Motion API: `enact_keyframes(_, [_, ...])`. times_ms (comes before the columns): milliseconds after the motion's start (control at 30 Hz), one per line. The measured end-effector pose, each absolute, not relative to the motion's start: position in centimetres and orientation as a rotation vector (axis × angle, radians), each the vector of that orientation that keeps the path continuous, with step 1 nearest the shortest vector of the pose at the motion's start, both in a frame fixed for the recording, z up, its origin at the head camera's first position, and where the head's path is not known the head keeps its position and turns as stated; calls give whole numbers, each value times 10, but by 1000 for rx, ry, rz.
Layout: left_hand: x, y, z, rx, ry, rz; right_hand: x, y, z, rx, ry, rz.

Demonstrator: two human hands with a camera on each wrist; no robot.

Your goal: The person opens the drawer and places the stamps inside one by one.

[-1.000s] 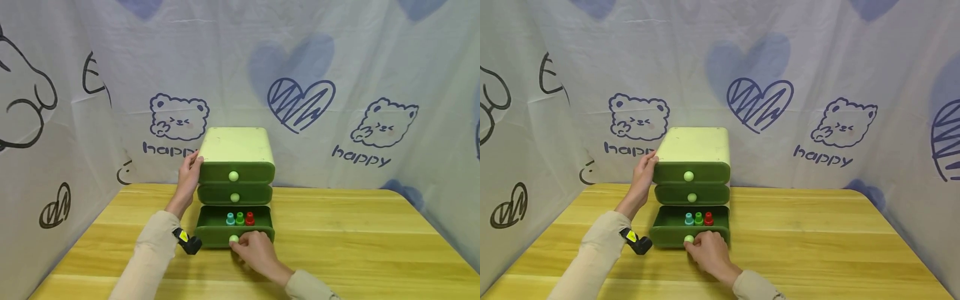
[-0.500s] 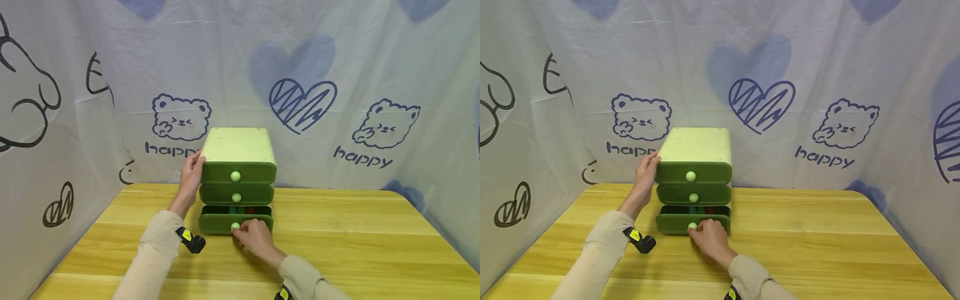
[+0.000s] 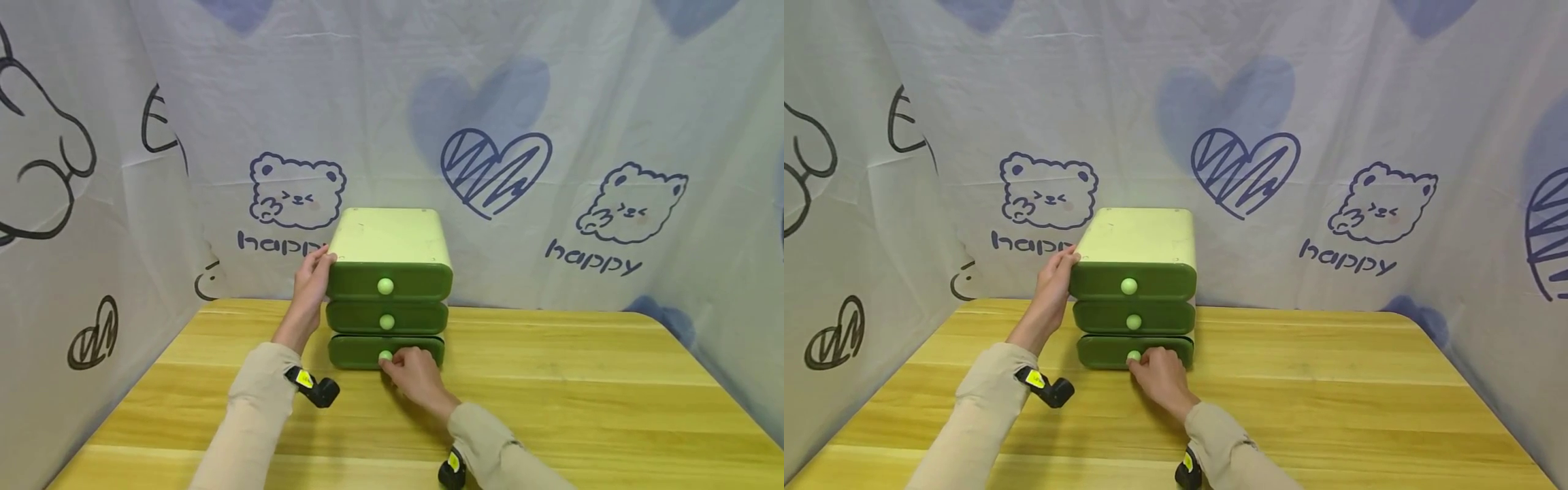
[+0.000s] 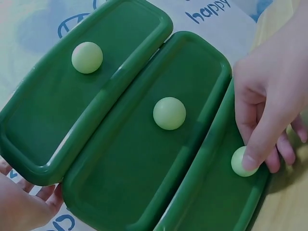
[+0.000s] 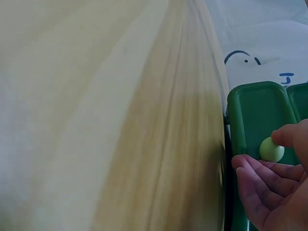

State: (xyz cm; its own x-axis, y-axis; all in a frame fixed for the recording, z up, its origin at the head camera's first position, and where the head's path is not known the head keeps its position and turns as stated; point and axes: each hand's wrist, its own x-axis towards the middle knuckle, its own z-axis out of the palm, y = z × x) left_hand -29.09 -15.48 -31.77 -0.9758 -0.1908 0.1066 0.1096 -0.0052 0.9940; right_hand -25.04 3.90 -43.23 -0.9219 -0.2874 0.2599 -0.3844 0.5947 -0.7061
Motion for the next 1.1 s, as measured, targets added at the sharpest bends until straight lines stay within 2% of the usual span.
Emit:
enact_keyframes(900, [-287,-154,-307,145,-2048,-2171,-261,42,-433,583,-2778,1266])
enact_keyframes(1100, [-281,-160,-312,59,-2149,-2109,-253,59,-426,709,-2769,1145])
